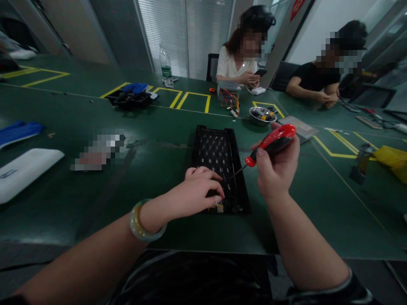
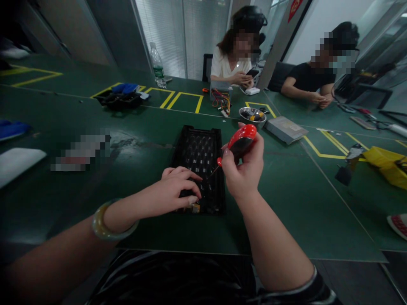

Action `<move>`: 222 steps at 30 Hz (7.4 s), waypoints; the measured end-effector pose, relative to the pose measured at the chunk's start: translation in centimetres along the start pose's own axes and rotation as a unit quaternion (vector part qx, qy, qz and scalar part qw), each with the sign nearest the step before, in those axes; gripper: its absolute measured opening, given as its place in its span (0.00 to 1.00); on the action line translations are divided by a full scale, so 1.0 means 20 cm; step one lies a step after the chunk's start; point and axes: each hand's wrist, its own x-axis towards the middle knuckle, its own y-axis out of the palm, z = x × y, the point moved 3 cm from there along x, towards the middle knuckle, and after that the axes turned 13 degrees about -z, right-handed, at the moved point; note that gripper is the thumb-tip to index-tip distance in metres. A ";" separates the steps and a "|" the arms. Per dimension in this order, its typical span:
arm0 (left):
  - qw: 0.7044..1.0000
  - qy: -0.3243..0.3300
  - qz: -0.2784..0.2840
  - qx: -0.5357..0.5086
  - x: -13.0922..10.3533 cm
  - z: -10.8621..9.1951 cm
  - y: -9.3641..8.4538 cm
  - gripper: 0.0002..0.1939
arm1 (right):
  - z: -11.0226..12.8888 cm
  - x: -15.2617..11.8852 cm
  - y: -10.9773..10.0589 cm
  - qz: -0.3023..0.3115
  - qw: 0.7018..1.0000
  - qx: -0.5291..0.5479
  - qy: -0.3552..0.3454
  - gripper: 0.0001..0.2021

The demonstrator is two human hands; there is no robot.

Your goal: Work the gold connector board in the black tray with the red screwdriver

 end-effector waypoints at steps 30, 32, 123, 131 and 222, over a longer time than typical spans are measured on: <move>0.991 -0.094 -0.097 0.018 0.06 0.16 -0.02 0.15 | 0.05 -0.01 0.02 0.005 0.999 0.037 -0.023 0.22; 0.993 -0.076 -0.091 0.027 0.06 0.15 -0.03 0.14 | 0.07 -0.01 0.01 0.005 0.999 0.045 -0.011 0.22; 0.999 -0.010 0.024 -0.044 0.08 0.02 0.09 0.10 | -0.02 0.01 0.00 0.045 0.997 0.040 0.039 0.21; 0.998 0.013 0.044 -0.036 0.07 0.00 0.06 0.12 | 0.00 0.00 0.00 0.058 0.997 0.046 0.033 0.21; 0.998 0.032 0.025 -0.050 0.04 -0.02 0.03 0.07 | 0.06 0.01 -0.06 -0.006 0.996 0.073 0.045 0.19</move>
